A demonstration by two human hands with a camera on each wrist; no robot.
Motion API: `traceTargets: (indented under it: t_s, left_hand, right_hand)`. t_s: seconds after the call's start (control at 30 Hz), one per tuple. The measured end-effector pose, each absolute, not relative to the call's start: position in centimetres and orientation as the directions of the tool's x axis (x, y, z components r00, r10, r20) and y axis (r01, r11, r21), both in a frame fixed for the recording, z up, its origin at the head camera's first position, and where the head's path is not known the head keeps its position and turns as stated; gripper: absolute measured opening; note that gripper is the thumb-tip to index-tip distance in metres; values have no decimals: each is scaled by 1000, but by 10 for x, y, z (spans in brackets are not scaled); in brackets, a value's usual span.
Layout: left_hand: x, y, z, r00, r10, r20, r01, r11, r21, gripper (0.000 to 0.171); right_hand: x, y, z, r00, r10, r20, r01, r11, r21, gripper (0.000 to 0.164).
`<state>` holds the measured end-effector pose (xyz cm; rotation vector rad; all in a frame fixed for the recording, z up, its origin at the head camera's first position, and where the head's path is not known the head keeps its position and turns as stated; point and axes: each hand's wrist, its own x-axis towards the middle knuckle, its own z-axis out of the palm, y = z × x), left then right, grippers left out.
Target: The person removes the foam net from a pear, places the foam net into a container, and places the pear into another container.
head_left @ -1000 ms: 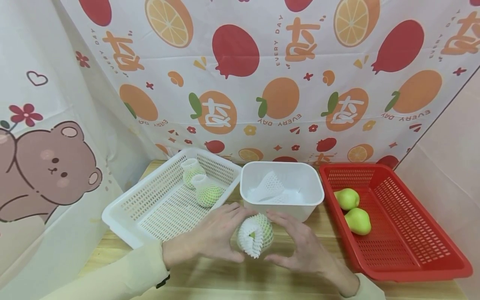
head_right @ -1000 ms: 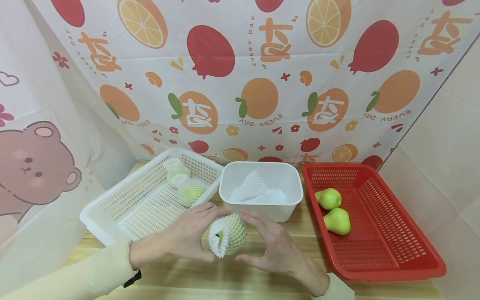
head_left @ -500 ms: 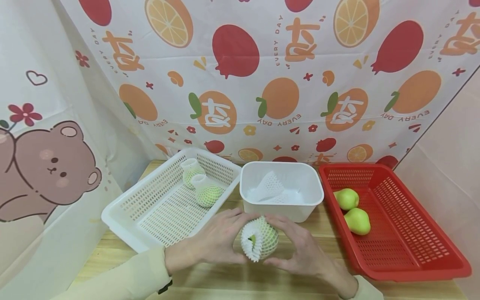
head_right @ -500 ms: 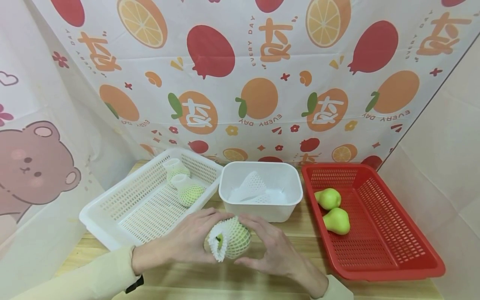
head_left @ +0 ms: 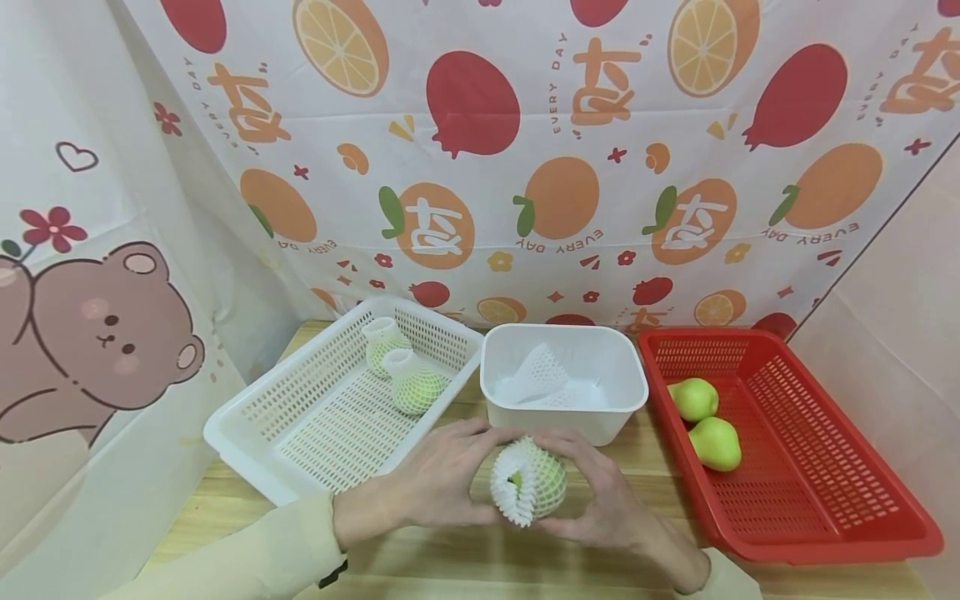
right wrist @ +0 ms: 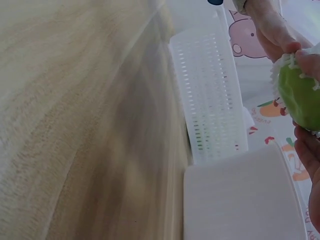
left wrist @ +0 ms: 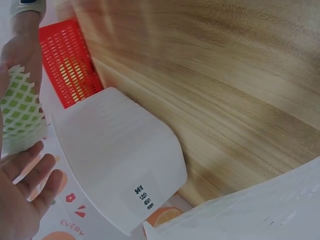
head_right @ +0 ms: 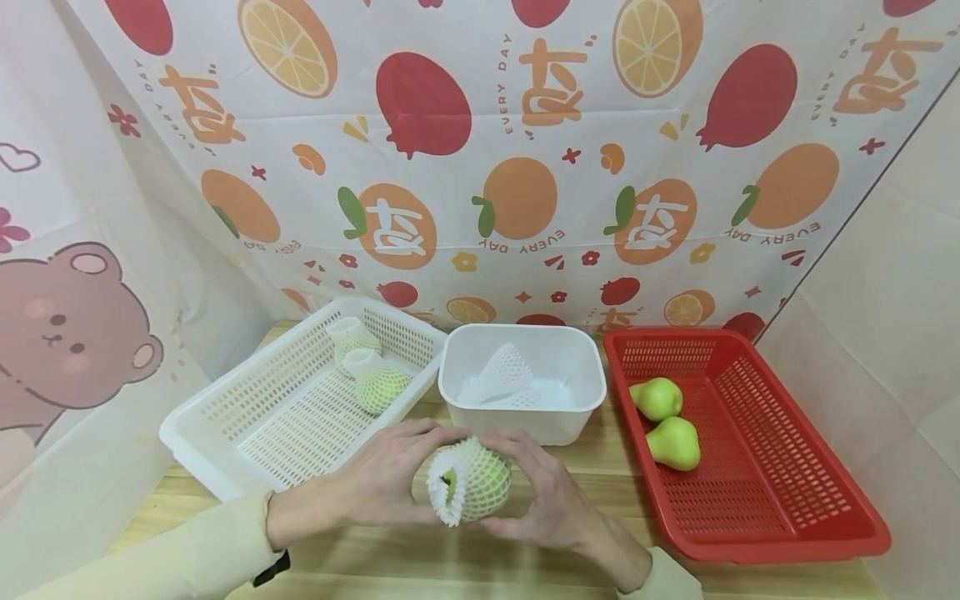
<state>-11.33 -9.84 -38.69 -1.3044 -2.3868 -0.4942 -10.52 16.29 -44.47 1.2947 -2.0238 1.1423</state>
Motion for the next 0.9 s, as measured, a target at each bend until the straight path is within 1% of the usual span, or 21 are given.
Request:
traceTargets:
  t_s: [0.17,0.3,0.4,0.53,0.6,0.7,0.83,0.9]
  left_hand:
    - [-113,-98,-387,-510,723,465,847,515,129,96]
    - [-114,-97,-386,-505,727,465,852,507,131,96]
    - [-114,-97,-386,-499,731,465,855,502,129,95]
    - [-114,-97,-387,-500,735,458,857,496,140,94]
    - [-114,-97,-387,-503,736,454,857,492,152,95]
    - [-113,-97,-385,-526,736,426,846,505,173,97]
    - [-111,-100,-382,-562,734,382,825,532,192,104]
    - [-111,-102,-381,-558,737,381,827,530,187,108]
  right_hand:
    - [-106,162,-447,-438,-484,757,-896,170,-409,85]
    - [-108,162,-449,-433,-478,764,-898,153,-413,85]
    - [-109,161,-451,-417,-475,775,-904,124,-410,86]
    - [-110,160,-452,-390,-461,797,-914,86,-397,83]
    - [-110,159,-452,-384,-453,805,-916,79,-393,82]
    - [-110,159,-452,-379,-445,811,-919,80,-385,82]
    - [-109,162,-452,-399,-452,798,-913,114,-392,86]
    - [-106,164,-451,-420,-459,783,-905,151,-397,88]
